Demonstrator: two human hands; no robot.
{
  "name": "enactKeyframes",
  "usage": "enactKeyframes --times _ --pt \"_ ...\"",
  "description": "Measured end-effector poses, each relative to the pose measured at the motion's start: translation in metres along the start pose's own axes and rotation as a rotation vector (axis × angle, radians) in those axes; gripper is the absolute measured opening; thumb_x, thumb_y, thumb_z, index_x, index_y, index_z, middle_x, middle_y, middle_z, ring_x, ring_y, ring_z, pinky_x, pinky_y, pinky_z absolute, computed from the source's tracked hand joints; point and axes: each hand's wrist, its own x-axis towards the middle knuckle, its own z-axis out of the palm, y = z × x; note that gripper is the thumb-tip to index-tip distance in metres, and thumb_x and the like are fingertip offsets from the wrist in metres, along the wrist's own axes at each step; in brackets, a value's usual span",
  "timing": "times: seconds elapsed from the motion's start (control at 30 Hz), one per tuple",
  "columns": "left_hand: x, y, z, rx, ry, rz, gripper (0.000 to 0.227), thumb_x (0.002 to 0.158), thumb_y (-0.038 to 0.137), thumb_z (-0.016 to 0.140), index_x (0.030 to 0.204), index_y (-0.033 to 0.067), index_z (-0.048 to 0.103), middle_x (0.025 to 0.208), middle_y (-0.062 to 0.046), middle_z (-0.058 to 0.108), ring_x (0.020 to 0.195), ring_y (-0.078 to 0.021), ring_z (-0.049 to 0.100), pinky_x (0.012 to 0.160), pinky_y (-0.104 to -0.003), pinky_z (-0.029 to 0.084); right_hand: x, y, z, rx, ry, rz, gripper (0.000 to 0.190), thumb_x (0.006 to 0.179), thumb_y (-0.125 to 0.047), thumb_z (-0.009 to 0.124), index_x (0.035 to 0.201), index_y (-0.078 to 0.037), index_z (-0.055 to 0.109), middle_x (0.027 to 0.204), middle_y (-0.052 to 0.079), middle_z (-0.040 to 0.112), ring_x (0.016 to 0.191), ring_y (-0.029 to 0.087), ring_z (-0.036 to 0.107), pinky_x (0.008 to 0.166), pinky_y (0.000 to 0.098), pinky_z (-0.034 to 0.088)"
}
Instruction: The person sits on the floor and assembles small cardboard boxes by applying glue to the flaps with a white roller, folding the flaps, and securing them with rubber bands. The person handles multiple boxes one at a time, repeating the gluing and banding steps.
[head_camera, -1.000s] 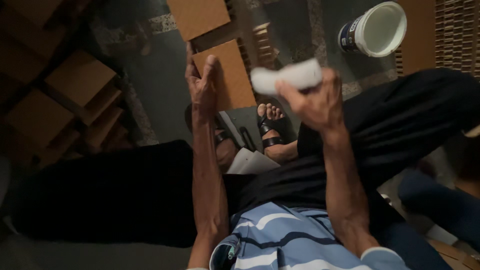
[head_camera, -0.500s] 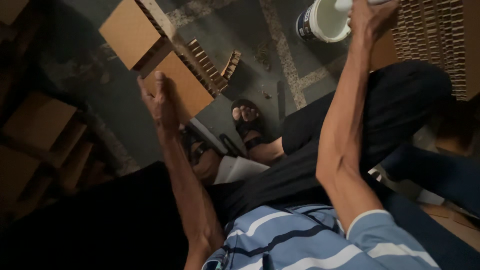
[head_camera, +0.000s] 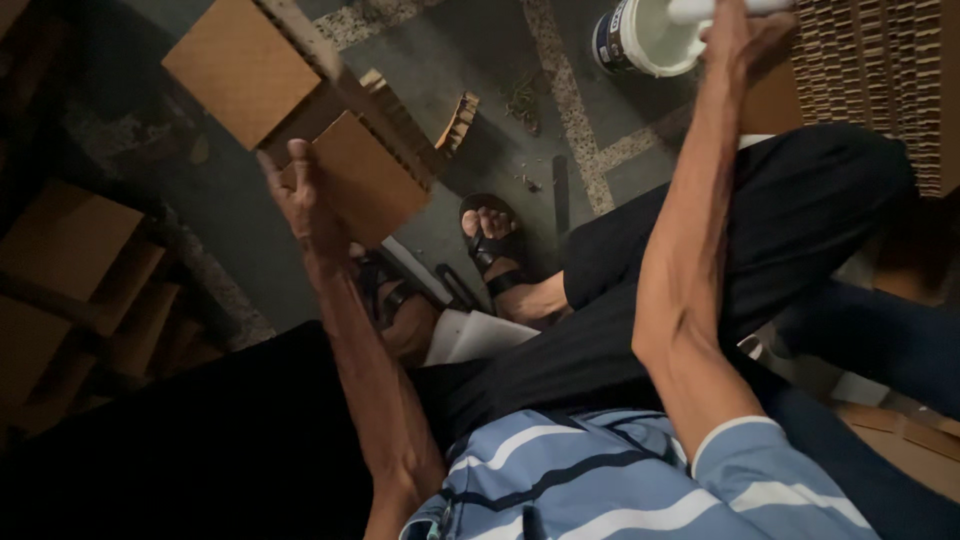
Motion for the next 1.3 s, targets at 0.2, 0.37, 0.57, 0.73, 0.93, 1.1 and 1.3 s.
enactKeyframes --times 0.2,0.37,0.57,0.73,0.93,1.1,1.3 --pt "0.019 -0.052 -0.024 0.442 -0.069 0.345 0.065 0.118 0.046 0.043 0.17 0.0106 0.028 0.165 -0.021 0.042 0.152 -0.0352 0.047 0.127 -0.046 0.043 -0.013 0.015 -0.014 -0.104 -0.352 0.021 0.034 0.084 -0.027 0.079 0.101 0.0 0.069 0.075 0.009 0.071 0.06 0.016 0.071 0.049 0.0302 0.055" --pt "0.026 -0.056 -0.021 0.371 -0.017 0.261 0.059 0.119 0.042 0.049 0.166 0.0068 0.042 0.177 -0.022 0.014 0.164 -0.0336 0.019 0.132 -0.045 0.026 -0.039 -0.055 -0.039 0.348 -0.557 0.383 0.036 0.089 -0.032 0.076 0.107 -0.002 0.069 0.078 0.007 0.069 0.064 0.016 0.068 0.051 0.0313 0.051" --pt "-0.004 0.008 0.023 0.009 -0.053 0.084 0.06 0.109 0.036 0.058 0.157 0.0064 0.039 0.144 -0.017 0.06 0.131 -0.0247 0.059 0.106 -0.038 0.052 -0.122 -0.156 -0.114 1.09 -0.803 0.329 0.034 0.103 -0.037 0.074 0.114 -0.005 0.069 0.091 0.008 0.066 0.085 0.018 0.068 0.07 0.0315 0.057" --pt "-0.02 0.046 0.038 -0.087 -0.137 0.188 0.044 0.112 0.033 0.061 0.146 0.0078 0.05 0.131 -0.01 0.065 0.12 -0.0175 0.061 0.103 -0.036 0.053 -0.208 -0.231 -0.122 0.758 -0.641 -0.571 0.025 0.108 -0.023 0.073 0.124 -0.005 0.069 0.111 0.014 0.075 0.093 0.024 0.076 0.072 0.032 0.066" --pt "-0.031 0.052 0.038 -0.046 -0.205 0.226 0.046 0.111 0.032 0.063 0.147 0.0105 0.045 0.134 -0.01 0.066 0.121 -0.0182 0.063 0.101 -0.036 0.056 -0.236 -0.274 -0.133 0.656 -0.715 -0.492 0.035 0.099 -0.025 0.076 0.115 0.006 0.073 0.098 0.019 0.078 0.085 0.028 0.082 0.068 0.0315 0.067" --pt "-0.026 0.053 0.034 -0.07 -0.242 0.22 0.051 0.109 0.037 0.058 0.151 0.0133 0.042 0.122 -0.009 0.066 0.111 -0.0195 0.068 0.093 -0.039 0.06 -0.24 -0.276 -0.147 0.566 -0.719 -0.63 0.033 0.096 -0.024 0.075 0.11 0.006 0.073 0.096 0.021 0.078 0.084 0.03 0.081 0.067 0.0328 0.068" --pt "-0.02 0.047 0.037 -0.01 -0.156 0.251 0.042 0.109 0.034 0.063 0.141 0.0089 0.052 0.124 -0.009 0.07 0.111 -0.0189 0.07 0.091 -0.037 0.063 -0.253 -0.268 -0.146 0.573 -0.649 -0.552 0.033 0.098 -0.029 0.074 0.106 0.003 0.073 0.093 0.019 0.078 0.081 0.029 0.081 0.067 0.0337 0.065"
